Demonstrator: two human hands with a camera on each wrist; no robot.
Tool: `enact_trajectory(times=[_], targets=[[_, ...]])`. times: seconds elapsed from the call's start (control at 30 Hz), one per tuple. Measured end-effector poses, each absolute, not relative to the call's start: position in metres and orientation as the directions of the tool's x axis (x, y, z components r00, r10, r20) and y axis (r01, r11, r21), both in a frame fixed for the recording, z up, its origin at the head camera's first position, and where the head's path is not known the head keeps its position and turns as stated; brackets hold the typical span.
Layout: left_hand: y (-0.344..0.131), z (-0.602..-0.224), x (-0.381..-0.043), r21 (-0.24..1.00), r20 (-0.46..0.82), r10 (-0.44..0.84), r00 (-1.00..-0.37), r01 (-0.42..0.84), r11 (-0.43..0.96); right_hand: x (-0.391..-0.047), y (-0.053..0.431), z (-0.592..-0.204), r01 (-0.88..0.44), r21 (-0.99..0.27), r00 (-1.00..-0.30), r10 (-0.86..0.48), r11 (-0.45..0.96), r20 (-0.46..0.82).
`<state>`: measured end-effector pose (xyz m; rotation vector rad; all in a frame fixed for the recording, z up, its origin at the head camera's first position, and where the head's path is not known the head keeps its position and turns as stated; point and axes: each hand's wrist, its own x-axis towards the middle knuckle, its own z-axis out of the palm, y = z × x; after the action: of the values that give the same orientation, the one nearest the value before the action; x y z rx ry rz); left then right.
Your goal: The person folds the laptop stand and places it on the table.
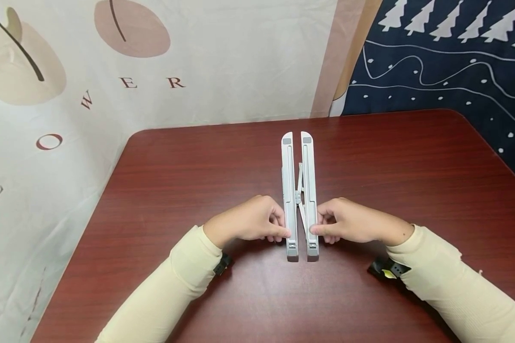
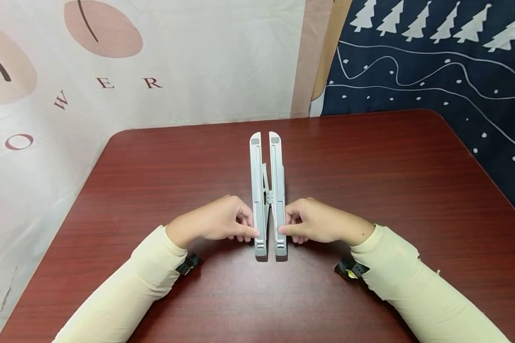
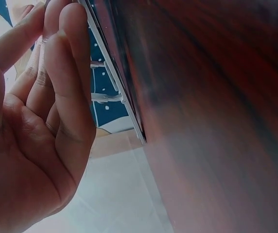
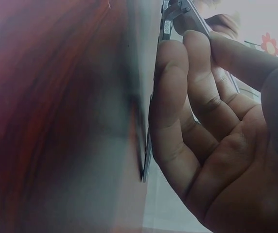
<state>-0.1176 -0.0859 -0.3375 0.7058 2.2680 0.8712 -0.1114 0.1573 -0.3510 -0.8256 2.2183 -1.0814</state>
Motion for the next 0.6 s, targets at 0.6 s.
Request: enact_trajectory(times=[0.6], targets=[[-0.0836,-0.335,-0.1155,0.719,-0.321,0.668,-0.672,0.286,0.633,-0.1099,0.1545,-0.3518,-0.293,-0.824,-0.668,-0.721,0.484,-0.186]])
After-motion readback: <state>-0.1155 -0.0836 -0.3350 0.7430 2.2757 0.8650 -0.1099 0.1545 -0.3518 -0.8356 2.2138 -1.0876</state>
